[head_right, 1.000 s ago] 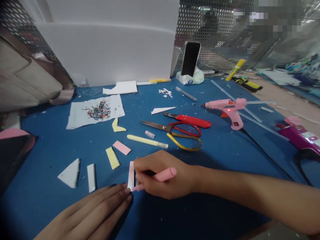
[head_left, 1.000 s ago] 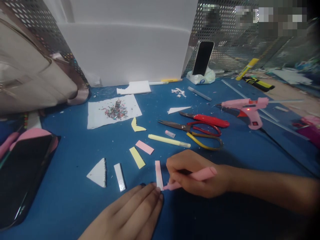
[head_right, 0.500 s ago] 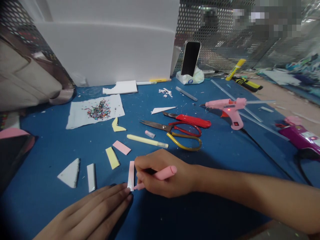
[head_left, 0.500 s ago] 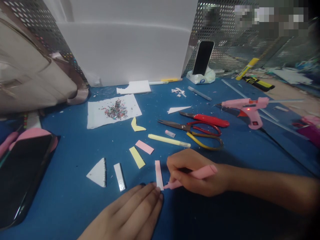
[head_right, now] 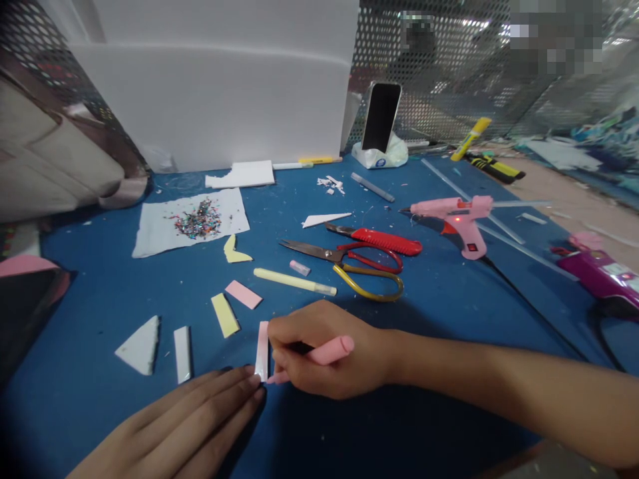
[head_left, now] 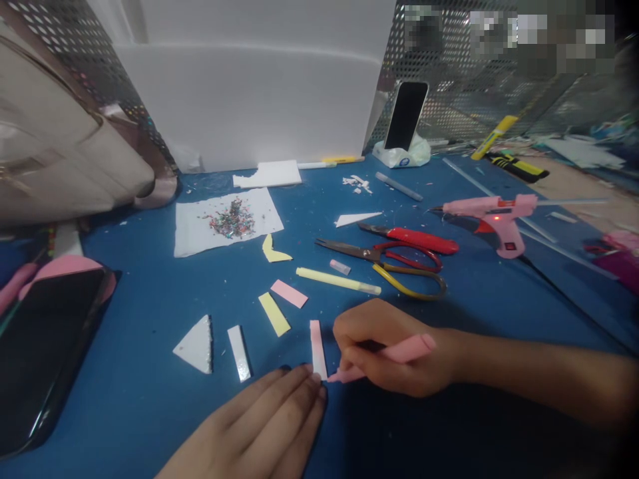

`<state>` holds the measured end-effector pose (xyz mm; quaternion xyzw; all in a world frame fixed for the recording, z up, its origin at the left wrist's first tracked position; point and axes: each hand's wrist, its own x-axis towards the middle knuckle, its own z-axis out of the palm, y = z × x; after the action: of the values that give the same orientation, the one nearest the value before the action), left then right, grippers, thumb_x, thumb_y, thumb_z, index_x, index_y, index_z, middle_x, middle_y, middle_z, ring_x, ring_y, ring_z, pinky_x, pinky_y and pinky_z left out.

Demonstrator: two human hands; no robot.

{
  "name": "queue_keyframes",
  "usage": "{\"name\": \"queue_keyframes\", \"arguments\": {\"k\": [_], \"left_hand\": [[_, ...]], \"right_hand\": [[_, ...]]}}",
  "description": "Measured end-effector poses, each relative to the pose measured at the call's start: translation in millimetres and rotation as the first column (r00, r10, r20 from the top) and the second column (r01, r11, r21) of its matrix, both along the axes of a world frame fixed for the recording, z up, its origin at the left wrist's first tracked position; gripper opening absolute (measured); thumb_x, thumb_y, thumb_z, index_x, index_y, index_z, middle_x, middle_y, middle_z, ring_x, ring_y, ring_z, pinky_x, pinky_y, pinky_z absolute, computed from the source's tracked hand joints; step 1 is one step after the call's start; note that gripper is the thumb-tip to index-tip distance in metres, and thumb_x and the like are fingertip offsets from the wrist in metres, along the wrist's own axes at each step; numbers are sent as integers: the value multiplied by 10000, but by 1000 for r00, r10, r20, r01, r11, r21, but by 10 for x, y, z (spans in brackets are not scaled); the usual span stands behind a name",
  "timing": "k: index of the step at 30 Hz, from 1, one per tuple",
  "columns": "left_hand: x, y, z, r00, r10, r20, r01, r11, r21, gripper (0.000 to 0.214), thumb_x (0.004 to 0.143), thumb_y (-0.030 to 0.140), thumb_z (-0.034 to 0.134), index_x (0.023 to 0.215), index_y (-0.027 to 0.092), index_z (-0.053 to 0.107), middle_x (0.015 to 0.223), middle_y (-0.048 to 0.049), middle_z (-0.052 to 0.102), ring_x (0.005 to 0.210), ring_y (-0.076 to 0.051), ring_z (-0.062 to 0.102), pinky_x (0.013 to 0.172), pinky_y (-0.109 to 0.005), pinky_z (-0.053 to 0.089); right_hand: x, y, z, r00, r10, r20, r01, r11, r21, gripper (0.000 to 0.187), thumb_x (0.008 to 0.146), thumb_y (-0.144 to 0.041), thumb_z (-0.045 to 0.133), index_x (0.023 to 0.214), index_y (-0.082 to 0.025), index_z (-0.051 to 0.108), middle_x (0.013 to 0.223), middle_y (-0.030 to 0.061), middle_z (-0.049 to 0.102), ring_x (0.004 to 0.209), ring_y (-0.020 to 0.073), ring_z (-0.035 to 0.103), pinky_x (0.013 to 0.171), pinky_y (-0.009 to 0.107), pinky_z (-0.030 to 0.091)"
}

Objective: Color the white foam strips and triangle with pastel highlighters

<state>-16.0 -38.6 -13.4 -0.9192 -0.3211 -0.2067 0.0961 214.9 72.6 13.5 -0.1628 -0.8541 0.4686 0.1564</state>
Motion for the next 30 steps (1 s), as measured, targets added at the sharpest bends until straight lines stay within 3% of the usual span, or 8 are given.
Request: {"name": "queue_keyframes", "arguments": {"k": [5, 10, 14, 19, 22, 26, 30], "left_hand": [[13, 14, -12, 1000, -4, -2, 4, 1000, 10, 374, 1016, 107, 321, 1204, 147, 642, 1218, -19, 655, 1214, -161, 547, 1179, -327, 240], [2, 22, -26, 1000, -11, 3, 11, 1000, 16, 373, 1011, 99, 326, 1202, 149, 643, 1210, -14, 660, 1206, -157, 553, 1177, -322, 244], [-11, 13, -34, 1000, -18, -3, 18, 999, 27, 375, 1011, 104, 325, 1206, 146, 642, 1216, -19, 658, 1197, -163, 559, 1183, -335, 229], [-5, -14, -37, 1000, 1, 10, -1, 1000, 11, 371, 1016, 115, 327, 1208, 146, 642, 1222, -20, 653, 1223, -164, 539, 1189, -329, 220], [-1, -19, -54, 1000, -6, 5, 6, 1000, 3, 372, 1013, 115, 332, 1228, 146, 633, 1250, -24, 640, 1228, -168, 535, 1194, -332, 211], [-20, -6, -77, 1000, -21, 6, 21, 1000, 9, 364, 1004, 106, 351, 1240, 139, 626, 1257, -30, 637, 1238, -176, 529, 1195, -342, 213], [-40, -24, -67, 1000, -14, 0, 14, 1000, 7, 369, 1003, 104, 344, 1246, 128, 620, 1270, -35, 630, 1246, -179, 521, 1199, -346, 199]], "right_hand": [[4, -13, 0, 992, -127, 15, 127, 992, 0, 218, 922, -163, 430, 706, -176, 404, 679, 0, 588, 624, 93, 574, 560, 202, 407], [-1, -19, 15, 998, -62, 15, 63, 998, -22, 218, 919, -171, 437, 705, -180, 393, 670, -5, 576, 614, 95, 573, 545, 199, 406], [-10, -16, 19, 990, -139, 32, 139, 990, -13, 219, 913, -155, 428, 704, -185, 375, 668, -10, 555, 611, 96, 565, 554, 209, 409], [3, -20, 25, 996, -86, 33, 87, 996, -13, 216, 915, -163, 428, 704, -183, 388, 680, -6, 567, 619, 96, 567, 553, 206, 409], [5, -22, 28, 987, -160, 30, 160, 987, 6, 228, 925, -157, 414, 699, -180, 391, 693, 0, 571, 635, 98, 569, 576, 216, 412], [-3, -25, 26, 997, -68, 24, 69, 997, -28, 224, 924, -168, 425, 704, -184, 386, 666, -14, 545, 613, 93, 556, 555, 208, 401], [-11, -21, 28, 983, -183, 31, 183, 983, 20, 233, 928, -158, 404, 697, -183, 392, 662, -15, 511, 594, 91, 485, 556, 222, 381]]}}
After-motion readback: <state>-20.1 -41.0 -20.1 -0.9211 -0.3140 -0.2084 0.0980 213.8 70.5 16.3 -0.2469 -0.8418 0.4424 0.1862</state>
